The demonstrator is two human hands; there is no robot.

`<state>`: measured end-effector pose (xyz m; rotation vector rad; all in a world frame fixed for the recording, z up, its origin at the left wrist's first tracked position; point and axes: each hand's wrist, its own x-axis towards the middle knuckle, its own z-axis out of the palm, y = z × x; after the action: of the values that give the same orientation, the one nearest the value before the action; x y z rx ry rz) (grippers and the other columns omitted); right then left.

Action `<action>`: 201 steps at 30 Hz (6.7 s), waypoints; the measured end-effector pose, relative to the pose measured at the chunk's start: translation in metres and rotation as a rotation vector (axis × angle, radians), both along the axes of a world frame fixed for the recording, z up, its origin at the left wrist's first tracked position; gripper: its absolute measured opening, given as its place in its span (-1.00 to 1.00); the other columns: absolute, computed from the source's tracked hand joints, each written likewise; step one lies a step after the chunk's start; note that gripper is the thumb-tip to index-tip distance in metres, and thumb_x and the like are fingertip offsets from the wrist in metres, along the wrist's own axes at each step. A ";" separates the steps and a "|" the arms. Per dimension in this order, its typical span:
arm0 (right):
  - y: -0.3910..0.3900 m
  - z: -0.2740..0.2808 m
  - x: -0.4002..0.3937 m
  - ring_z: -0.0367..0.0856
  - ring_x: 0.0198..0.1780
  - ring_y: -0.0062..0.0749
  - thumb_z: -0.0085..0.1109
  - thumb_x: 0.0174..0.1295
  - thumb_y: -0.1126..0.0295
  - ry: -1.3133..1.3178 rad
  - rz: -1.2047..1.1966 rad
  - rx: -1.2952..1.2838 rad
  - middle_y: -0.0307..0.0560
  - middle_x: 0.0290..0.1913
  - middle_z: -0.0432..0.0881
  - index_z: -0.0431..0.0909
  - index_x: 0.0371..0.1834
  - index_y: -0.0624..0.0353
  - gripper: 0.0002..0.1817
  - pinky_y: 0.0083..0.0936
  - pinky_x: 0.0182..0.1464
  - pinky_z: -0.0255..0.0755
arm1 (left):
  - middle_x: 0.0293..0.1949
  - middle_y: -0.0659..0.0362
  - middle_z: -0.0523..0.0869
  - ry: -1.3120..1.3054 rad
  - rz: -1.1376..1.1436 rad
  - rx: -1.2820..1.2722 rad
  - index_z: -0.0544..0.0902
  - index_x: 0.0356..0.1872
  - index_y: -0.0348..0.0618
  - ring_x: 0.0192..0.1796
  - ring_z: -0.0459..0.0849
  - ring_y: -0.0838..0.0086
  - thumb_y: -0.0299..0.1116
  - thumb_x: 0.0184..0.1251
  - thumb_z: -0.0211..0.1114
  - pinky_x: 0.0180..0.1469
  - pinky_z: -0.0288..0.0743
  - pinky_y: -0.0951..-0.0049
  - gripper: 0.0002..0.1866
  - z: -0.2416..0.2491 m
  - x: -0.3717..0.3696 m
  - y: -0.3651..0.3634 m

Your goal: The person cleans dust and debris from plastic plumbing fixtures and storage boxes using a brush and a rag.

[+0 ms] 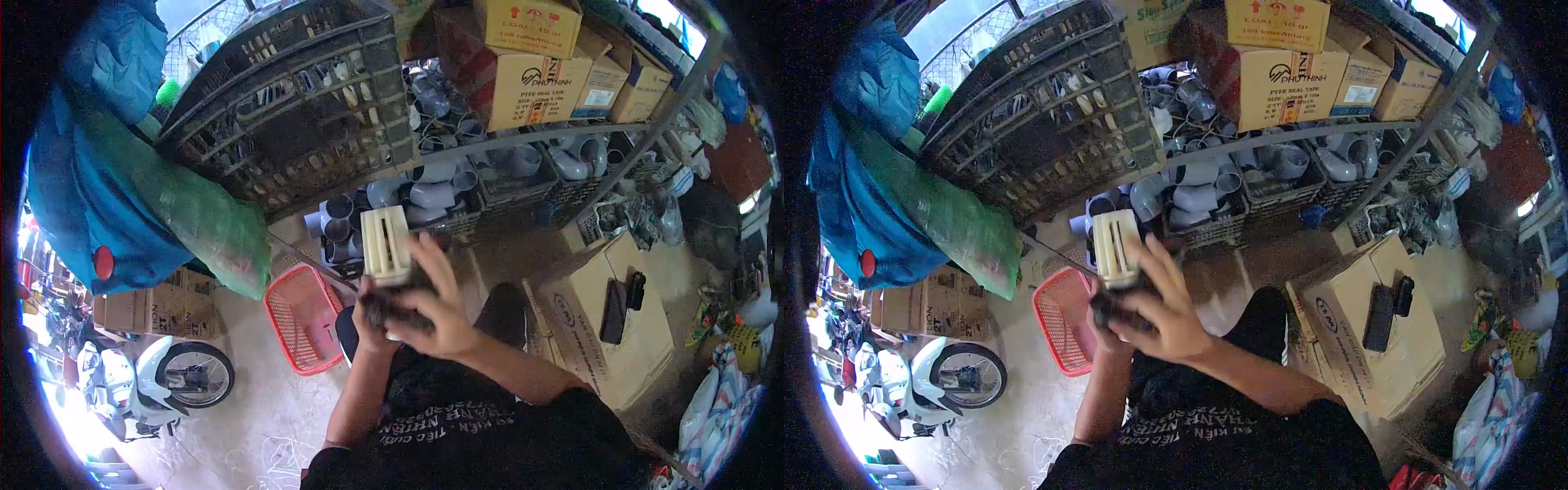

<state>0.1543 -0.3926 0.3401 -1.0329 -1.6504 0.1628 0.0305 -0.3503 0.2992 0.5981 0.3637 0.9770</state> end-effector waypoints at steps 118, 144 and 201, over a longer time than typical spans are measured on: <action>-0.020 0.040 0.050 0.36 0.20 0.40 0.21 0.18 0.18 -0.327 0.096 -0.624 0.49 0.24 0.19 0.38 0.27 -0.16 -0.47 -0.06 0.17 0.38 | 0.25 0.03 0.41 0.164 0.233 0.208 0.23 0.32 -0.19 0.30 0.40 0.21 0.17 0.19 0.27 0.32 0.31 0.16 -0.17 0.020 0.003 0.007; -0.004 0.030 0.063 0.66 -0.27 -0.14 0.49 -0.28 0.30 -0.041 -0.102 -0.062 -0.09 -0.12 0.62 0.51 -0.16 0.12 -0.47 -0.34 -0.23 0.53 | 0.16 0.05 0.46 0.345 0.361 0.503 0.19 0.31 -0.21 0.19 0.48 0.24 0.14 0.09 0.36 0.24 0.35 0.14 -0.10 0.015 -0.008 0.004; -0.006 -0.008 0.030 0.63 -0.22 -0.09 0.24 0.05 0.29 -0.019 -0.177 -0.853 0.14 -0.24 0.66 0.40 0.12 0.27 -0.46 -0.29 0.05 0.41 | 0.04 -0.07 0.52 0.013 0.270 0.203 0.25 0.24 -0.18 0.15 0.54 0.12 0.07 -0.01 0.46 0.16 0.49 0.05 -0.13 0.025 0.014 0.034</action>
<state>0.1840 -0.3986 0.3318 -1.8062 -1.5036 0.7858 0.0447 -0.3168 0.3241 0.7531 0.3655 1.2793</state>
